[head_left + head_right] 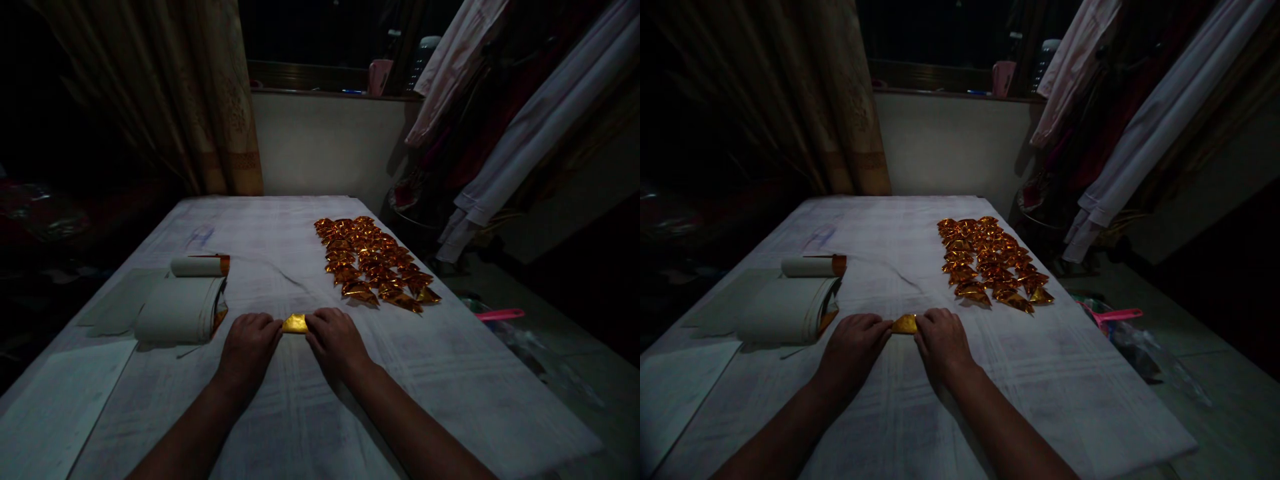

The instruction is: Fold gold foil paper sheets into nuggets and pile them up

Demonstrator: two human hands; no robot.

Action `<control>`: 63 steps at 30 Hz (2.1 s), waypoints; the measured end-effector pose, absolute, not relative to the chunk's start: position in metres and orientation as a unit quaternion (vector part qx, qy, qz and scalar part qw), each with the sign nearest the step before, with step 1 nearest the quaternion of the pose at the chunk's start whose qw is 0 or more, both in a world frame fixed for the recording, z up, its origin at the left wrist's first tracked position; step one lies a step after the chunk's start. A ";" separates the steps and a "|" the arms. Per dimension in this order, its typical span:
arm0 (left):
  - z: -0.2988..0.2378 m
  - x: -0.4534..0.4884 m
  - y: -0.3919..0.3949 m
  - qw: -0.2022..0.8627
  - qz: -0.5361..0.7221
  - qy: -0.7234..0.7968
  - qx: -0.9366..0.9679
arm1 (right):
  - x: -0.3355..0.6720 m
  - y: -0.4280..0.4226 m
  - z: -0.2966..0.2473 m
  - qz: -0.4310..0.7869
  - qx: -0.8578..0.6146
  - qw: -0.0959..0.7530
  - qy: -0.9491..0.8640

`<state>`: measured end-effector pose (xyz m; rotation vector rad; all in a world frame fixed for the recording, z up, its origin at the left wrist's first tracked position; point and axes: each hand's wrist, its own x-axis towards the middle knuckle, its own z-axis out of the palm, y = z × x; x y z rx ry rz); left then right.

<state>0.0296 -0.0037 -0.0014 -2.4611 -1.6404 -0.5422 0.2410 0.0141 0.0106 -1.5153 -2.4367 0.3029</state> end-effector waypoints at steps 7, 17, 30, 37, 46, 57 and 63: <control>0.003 0.031 -0.005 0.031 -0.156 -0.564 -0.810 | 0.240 0.018 0.000 0.053 -0.521 0.118 -0.844; 0.009 0.038 0.003 0.027 -0.105 -0.581 -0.807 | 0.245 0.018 -0.004 0.075 -0.505 0.159 -0.845; 0.020 0.043 0.014 -0.032 -0.106 -0.590 -0.800 | 0.248 0.022 -0.008 0.045 -0.516 0.179 -0.836; 0.029 0.051 0.026 -0.102 -0.135 -0.610 -0.774 | 0.256 0.028 -0.012 0.035 -0.546 0.195 -0.814; 0.018 0.056 0.021 -0.085 -0.195 -0.618 -0.757 | 0.257 0.032 -0.018 0.038 -0.539 0.231 -0.809; 0.018 0.063 0.019 -0.116 -0.215 -0.662 -0.708 | 0.253 0.032 -0.024 0.116 -0.524 0.367 -0.760; 0.017 0.066 0.020 -0.123 -0.216 -0.675 -0.694 | 0.251 0.032 -0.021 0.157 -0.536 0.386 -0.734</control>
